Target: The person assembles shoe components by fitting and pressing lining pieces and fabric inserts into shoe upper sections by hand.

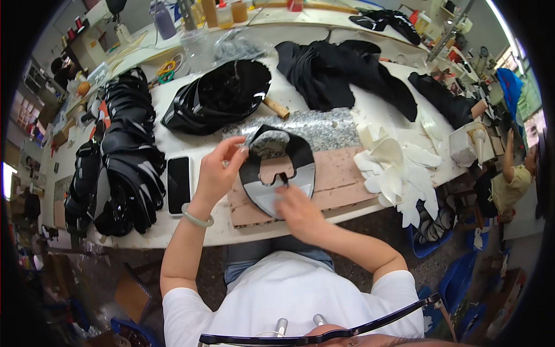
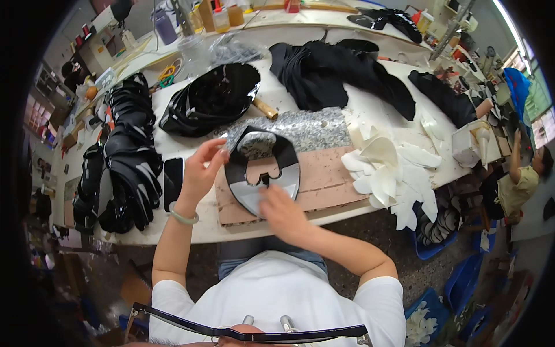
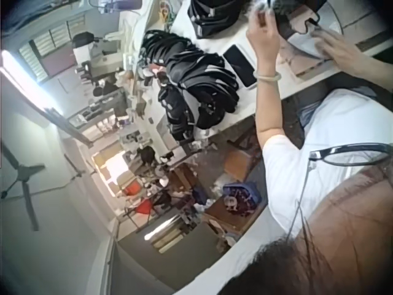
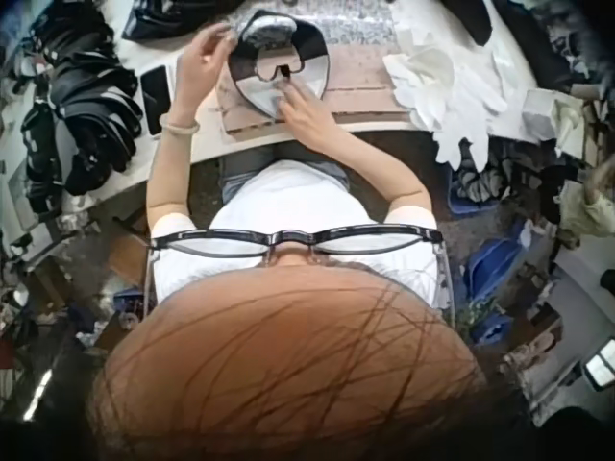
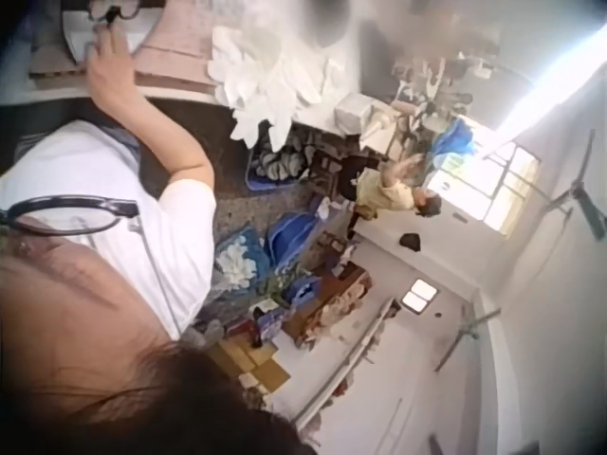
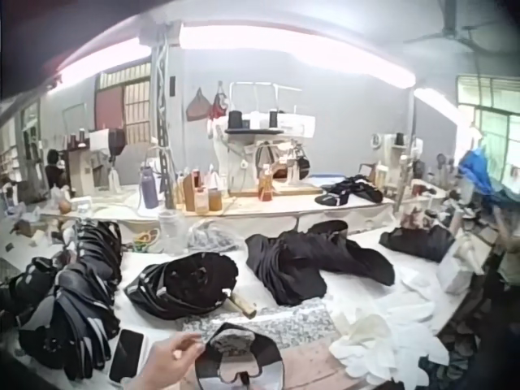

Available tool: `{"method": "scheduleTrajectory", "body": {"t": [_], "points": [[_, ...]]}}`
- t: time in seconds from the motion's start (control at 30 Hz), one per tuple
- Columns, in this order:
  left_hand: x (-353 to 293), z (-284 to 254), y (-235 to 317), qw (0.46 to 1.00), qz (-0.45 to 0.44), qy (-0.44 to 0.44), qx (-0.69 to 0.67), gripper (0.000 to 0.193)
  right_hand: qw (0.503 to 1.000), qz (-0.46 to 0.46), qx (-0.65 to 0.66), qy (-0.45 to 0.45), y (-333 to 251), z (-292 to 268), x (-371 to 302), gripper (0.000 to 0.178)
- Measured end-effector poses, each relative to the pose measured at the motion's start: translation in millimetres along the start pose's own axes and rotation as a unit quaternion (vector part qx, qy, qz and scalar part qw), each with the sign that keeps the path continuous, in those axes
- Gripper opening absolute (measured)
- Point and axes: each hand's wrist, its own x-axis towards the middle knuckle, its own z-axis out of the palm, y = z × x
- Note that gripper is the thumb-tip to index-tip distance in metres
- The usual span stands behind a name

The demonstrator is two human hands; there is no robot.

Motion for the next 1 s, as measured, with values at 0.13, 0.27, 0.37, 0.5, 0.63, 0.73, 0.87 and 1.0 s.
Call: {"method": "scheduleTrajectory", "body": {"t": [0.13, 0.27, 0.37, 0.5, 0.63, 0.73, 0.87, 1.0], "points": [[51.0, 24.1, -3.3, 0.969, 0.208, -0.022, 0.133, 0.054, 0.987, -0.16, 0.001, 0.012, -5.2, 33.4, -8.9, 0.063], [75.6, 38.3, -38.2, 0.973, 0.129, -0.169, 0.086, 0.043, 0.986, -0.152, 0.058, -0.039, -11.2, 26.0, -11.1, 0.064], [84.1, 40.4, -34.7, 0.982, 0.046, -0.182, 0.019, 0.027, 0.856, -0.047, 0.497, -0.137, 24.5, 17.1, -7.0, 0.048], [59.9, 29.4, -43.2, 0.999, 0.019, -0.03, -0.024, 0.027, 0.757, 0.098, 0.643, -0.066, 72.2, -40.6, -34.6, 0.02], [14.4, 5.4, -32.6, 0.95, -0.171, 0.033, -0.26, 0.04, 0.885, 0.159, 0.362, 0.247, 137.2, -113.0, 14.7, 0.018], [-18.2, 7.1, -10.3, 0.921, -0.221, 0.082, -0.31, 0.048, 0.912, 0.359, -0.064, 0.188, 220.6, -128.2, 72.2, 0.039], [-60.6, 0.8, -25.2, 0.791, -0.249, 0.082, -0.553, 0.033, 0.863, 0.491, -0.109, 0.051, 277.4, -105.2, 121.2, 0.052], [-87.0, 8.0, -39.2, 0.71, -0.311, 0.087, -0.626, 0.026, 0.853, 0.501, -0.104, 0.102, 283.2, -93.1, 135.7, 0.033]]}}
